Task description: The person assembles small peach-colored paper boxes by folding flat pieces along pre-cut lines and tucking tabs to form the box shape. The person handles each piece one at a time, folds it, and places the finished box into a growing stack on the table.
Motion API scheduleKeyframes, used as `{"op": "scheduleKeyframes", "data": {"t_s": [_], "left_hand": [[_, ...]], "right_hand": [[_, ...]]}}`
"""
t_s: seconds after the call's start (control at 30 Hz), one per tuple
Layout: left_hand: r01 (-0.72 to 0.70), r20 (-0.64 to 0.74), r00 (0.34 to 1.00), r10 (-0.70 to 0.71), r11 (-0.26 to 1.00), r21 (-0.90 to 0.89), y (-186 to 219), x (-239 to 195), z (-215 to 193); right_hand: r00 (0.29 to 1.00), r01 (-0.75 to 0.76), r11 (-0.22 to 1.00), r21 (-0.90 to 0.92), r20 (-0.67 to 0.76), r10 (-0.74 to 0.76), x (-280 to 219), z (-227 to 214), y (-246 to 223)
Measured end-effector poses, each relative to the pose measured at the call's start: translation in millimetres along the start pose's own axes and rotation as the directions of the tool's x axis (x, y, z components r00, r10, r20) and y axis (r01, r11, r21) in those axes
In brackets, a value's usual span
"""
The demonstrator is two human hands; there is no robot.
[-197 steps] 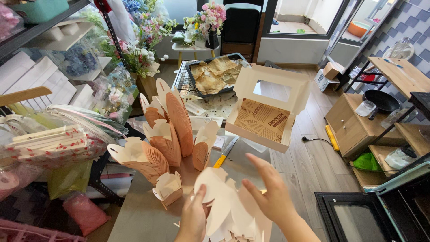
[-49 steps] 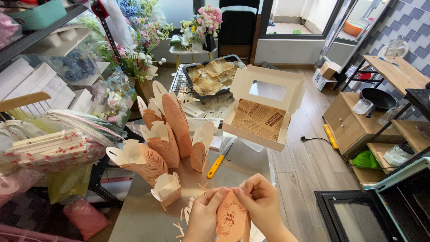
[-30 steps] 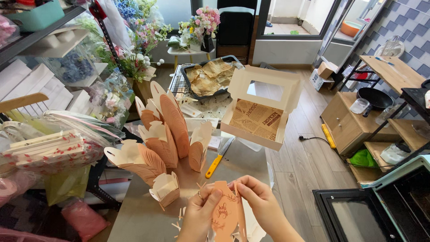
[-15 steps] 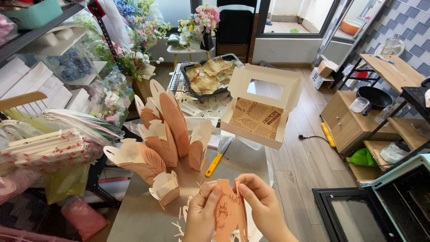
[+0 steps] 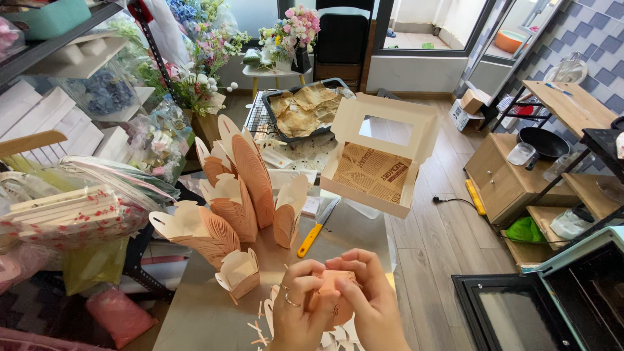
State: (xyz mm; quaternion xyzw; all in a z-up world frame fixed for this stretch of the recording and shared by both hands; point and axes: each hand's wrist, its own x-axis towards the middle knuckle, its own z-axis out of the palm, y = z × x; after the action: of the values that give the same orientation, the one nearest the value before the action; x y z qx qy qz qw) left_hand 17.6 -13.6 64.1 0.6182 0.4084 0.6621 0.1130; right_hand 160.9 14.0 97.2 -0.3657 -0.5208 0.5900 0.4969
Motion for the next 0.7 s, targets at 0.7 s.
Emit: {"op": "scheduleKeyframes", "data": {"t_s": [0.7], "left_hand": [[0.206, -0.27, 0.945, -0.182, 0.977, 0.061, -12, -16, -22]], "right_hand": [[0.929, 0.266, 0.865, -0.425, 0.351, -0.113, 1, 24, 43]]}}
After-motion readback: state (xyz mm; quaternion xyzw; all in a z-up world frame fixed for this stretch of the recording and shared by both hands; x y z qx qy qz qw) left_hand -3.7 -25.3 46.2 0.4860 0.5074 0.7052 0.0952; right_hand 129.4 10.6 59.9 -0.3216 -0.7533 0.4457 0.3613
